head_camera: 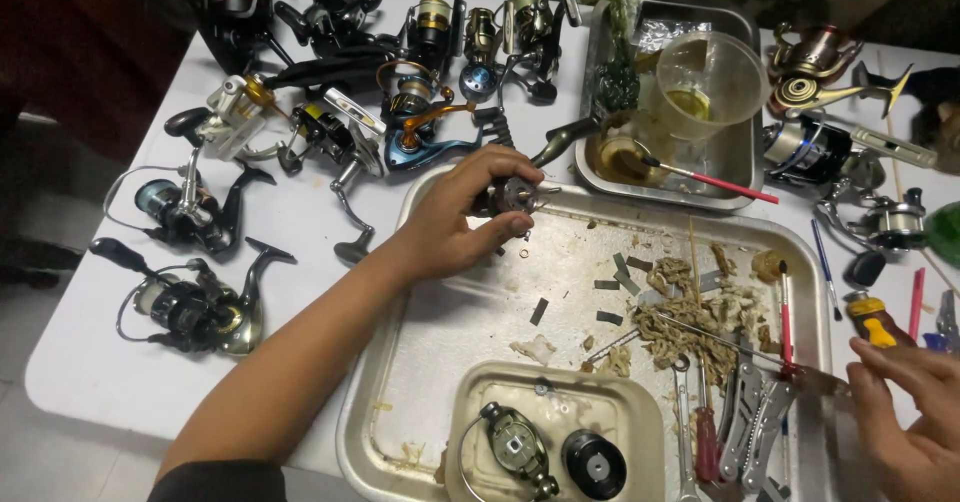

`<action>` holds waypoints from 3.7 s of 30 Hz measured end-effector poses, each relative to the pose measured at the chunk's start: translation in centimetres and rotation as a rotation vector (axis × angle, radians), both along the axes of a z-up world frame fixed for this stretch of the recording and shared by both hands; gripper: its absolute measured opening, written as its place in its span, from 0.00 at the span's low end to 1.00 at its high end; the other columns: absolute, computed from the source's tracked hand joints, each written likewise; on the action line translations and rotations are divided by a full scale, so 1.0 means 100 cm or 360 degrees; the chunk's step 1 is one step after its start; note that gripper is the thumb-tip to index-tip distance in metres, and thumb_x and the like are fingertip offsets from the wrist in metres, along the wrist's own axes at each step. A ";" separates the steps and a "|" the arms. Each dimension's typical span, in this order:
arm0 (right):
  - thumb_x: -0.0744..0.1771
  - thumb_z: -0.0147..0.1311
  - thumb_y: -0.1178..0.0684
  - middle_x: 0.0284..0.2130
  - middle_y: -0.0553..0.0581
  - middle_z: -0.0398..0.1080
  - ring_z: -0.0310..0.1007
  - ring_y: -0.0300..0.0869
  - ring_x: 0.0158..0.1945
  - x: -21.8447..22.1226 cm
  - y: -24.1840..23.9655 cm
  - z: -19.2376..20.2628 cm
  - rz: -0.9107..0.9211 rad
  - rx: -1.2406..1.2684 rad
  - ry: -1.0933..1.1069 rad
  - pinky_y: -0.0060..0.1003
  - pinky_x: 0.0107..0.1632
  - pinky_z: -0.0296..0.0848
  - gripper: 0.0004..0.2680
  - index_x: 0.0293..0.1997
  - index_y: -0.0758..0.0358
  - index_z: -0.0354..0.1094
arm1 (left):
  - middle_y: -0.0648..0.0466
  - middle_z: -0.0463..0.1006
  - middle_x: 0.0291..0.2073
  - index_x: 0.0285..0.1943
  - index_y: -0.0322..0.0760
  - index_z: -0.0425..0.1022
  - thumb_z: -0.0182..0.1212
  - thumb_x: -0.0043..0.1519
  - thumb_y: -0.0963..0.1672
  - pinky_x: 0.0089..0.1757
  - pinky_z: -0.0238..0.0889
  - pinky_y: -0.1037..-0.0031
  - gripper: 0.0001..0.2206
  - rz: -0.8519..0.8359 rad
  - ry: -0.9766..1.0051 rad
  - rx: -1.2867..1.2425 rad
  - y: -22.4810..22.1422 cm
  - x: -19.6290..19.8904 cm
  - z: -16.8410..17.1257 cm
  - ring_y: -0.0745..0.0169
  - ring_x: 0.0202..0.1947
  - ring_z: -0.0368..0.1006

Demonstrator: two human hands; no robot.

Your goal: The person is disassembling, cleaning, and reassembling a fishing reel using a screwdriver and tweezers on a workbench.

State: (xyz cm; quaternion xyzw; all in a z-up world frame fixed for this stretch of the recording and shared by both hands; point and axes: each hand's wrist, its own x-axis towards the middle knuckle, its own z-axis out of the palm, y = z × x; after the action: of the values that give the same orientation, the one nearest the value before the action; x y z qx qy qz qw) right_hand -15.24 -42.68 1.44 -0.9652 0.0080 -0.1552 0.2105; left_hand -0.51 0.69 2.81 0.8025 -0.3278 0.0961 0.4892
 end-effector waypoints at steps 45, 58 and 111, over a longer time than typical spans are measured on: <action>0.61 0.67 0.33 0.45 0.51 0.76 0.71 0.47 0.43 0.003 0.130 0.059 0.1813 -0.0543 0.0159 0.50 0.44 0.65 0.23 0.55 0.55 0.72 | 0.56 0.71 0.36 0.57 0.43 0.65 0.61 0.60 0.55 0.42 0.73 0.73 0.23 -0.0216 0.1132 -0.0967 -0.033 -0.024 -0.010 0.63 0.36 0.74; 0.64 0.60 0.39 0.39 0.50 0.77 0.72 0.46 0.42 0.006 0.123 0.063 0.1703 -0.0316 0.0194 0.50 0.52 0.59 0.17 0.54 0.57 0.72 | 0.51 0.78 0.34 0.56 0.41 0.63 0.56 0.60 0.55 0.44 0.75 0.72 0.23 -0.0255 0.1193 -0.0855 -0.029 -0.029 0.001 0.61 0.37 0.78; 0.56 0.61 0.51 0.65 0.76 0.54 0.50 0.67 0.70 0.054 0.214 0.057 0.2529 -0.0166 0.0669 0.62 0.72 0.43 0.31 0.66 0.66 0.57 | 0.51 0.69 0.68 0.57 0.40 0.67 0.62 0.61 0.49 0.41 0.78 0.73 0.19 0.0057 0.0825 -0.0974 -0.020 -0.020 -0.001 0.63 0.35 0.78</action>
State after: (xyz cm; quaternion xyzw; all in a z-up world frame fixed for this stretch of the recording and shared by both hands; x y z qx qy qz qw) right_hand -9.80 -21.29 7.18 -0.7005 -0.6454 0.2237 0.2066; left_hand -2.53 -1.30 2.76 0.6230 -0.1357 -0.0079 0.7703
